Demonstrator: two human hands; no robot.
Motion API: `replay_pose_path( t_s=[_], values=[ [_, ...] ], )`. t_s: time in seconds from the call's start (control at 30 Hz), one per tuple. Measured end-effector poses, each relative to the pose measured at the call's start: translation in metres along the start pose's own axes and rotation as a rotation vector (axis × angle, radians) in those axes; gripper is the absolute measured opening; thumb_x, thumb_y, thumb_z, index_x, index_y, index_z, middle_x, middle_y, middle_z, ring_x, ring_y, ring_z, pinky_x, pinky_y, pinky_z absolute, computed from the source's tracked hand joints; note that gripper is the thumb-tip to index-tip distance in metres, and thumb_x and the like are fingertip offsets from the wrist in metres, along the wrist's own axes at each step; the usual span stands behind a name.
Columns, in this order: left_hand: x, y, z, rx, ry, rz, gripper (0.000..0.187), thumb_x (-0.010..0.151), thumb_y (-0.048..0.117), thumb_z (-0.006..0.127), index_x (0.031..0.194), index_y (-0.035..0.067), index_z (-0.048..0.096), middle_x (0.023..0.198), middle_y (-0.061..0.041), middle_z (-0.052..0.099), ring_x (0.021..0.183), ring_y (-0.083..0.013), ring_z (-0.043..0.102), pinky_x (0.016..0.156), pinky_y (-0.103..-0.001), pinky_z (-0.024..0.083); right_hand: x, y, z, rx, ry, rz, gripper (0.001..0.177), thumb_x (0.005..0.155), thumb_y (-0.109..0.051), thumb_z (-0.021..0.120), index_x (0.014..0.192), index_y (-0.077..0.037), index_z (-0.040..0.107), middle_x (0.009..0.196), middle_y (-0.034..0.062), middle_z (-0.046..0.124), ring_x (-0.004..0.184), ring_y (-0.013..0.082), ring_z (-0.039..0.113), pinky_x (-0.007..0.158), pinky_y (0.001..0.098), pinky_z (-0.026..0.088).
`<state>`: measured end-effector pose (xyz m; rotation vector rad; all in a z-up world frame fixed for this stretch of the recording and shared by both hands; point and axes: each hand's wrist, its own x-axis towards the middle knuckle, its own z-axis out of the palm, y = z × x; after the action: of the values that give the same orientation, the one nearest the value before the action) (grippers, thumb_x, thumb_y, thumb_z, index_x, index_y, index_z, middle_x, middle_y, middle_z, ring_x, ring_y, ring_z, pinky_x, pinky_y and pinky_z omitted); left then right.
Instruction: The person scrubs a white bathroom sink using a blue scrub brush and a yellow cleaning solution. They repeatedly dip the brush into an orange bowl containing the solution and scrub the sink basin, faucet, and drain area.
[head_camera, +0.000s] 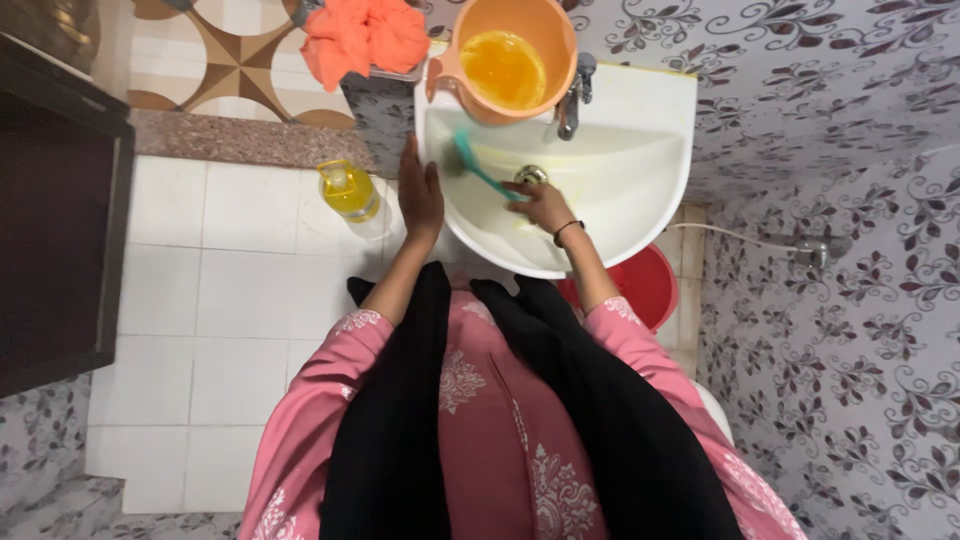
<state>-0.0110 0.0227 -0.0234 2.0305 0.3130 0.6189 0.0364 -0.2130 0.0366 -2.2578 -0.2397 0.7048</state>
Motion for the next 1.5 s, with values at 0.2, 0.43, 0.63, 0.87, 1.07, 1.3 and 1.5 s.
replay_pose_path(
  t_s=[0.2, 0.43, 0.63, 0.87, 1.07, 1.3, 1.5],
  values=[
    [0.006, -0.007, -0.019, -0.453, -0.164, -0.217, 0.054, 0.101, 0.006, 0.056, 0.153, 0.004, 0.040, 0.153, -0.015, 0.053, 0.136, -0.0264, 0.057, 0.112, -0.035, 0.046, -0.013, -0.007, -0.032, 0.291, -0.253, 0.127, 0.050, 0.091, -0.024, 0.073, 0.140, -0.029, 0.071, 0.070, 0.0018, 0.055, 0.053, 0.0103, 0.043, 0.051, 0.0321, 0.033],
    [0.013, -0.002, -0.035, -0.714, -0.262, -0.179, 0.055, 0.103, 0.000, 0.054, 0.155, 0.006, 0.038, 0.156, -0.013, 0.050, 0.141, -0.0208, 0.051, 0.116, -0.033, 0.040, -0.005, 0.000, -0.012, 0.088, -0.123, 0.017, 0.047, 0.088, -0.022, 0.076, 0.135, -0.028, 0.072, 0.069, -0.0004, 0.061, 0.053, 0.0078, 0.045, 0.050, 0.0264, 0.042],
    [0.010, -0.005, -0.034, -0.655, -0.277, -0.309, 0.056, 0.102, 0.001, 0.053, 0.155, 0.006, 0.039, 0.151, -0.014, 0.055, 0.138, -0.0206, 0.054, 0.112, -0.033, 0.042, -0.015, 0.003, 0.005, -0.018, 0.055, -0.189, 0.050, 0.088, -0.022, 0.080, 0.136, -0.025, 0.072, 0.074, -0.0070, 0.062, 0.059, 0.0043, 0.053, 0.057, 0.0233, 0.043],
    [0.008, -0.015, -0.028, -0.509, -0.248, -0.150, 0.055, 0.104, 0.002, 0.055, 0.156, 0.007, 0.039, 0.153, -0.019, 0.054, 0.141, -0.0265, 0.053, 0.115, -0.035, 0.041, -0.039, -0.020, -0.032, -0.037, -0.204, 0.127, 0.050, 0.085, -0.023, 0.077, 0.134, -0.032, 0.074, 0.072, 0.0016, 0.057, 0.057, 0.0154, 0.049, 0.056, 0.0334, 0.042],
    [0.008, -0.005, -0.037, -0.380, -0.278, -0.177, 0.057, 0.103, 0.005, 0.056, 0.157, 0.008, 0.037, 0.133, -0.018, 0.068, 0.115, -0.0265, 0.069, 0.100, -0.036, 0.051, -0.045, -0.037, -0.066, -0.325, -0.354, 0.243, 0.054, 0.079, -0.024, 0.079, 0.131, -0.036, 0.072, 0.062, 0.0008, 0.055, 0.055, 0.0144, 0.052, 0.054, 0.0325, 0.050],
    [0.004, -0.003, -0.041, -0.185, -0.289, -0.037, 0.064, 0.104, 0.006, 0.057, 0.161, 0.004, 0.027, 0.140, -0.024, 0.061, 0.119, -0.0395, 0.066, 0.099, -0.042, 0.052, -0.051, -0.037, -0.091, -0.615, -0.386, 0.239, 0.054, 0.077, -0.021, 0.081, 0.131, -0.028, 0.074, 0.056, 0.0043, 0.057, 0.050, 0.0170, 0.053, 0.051, 0.0312, 0.046],
    [0.003, -0.011, -0.030, -0.020, -0.237, 0.126, 0.080, 0.097, 0.007, 0.065, 0.162, 0.001, 0.019, 0.158, -0.030, 0.042, 0.137, -0.0467, 0.054, 0.108, -0.046, 0.049, -0.054, -0.040, -0.103, -0.542, -0.493, 0.342, 0.048, 0.078, -0.019, 0.082, 0.125, -0.026, 0.078, 0.061, 0.0029, 0.060, 0.048, 0.0126, 0.047, 0.044, 0.0291, 0.040]
  ],
)
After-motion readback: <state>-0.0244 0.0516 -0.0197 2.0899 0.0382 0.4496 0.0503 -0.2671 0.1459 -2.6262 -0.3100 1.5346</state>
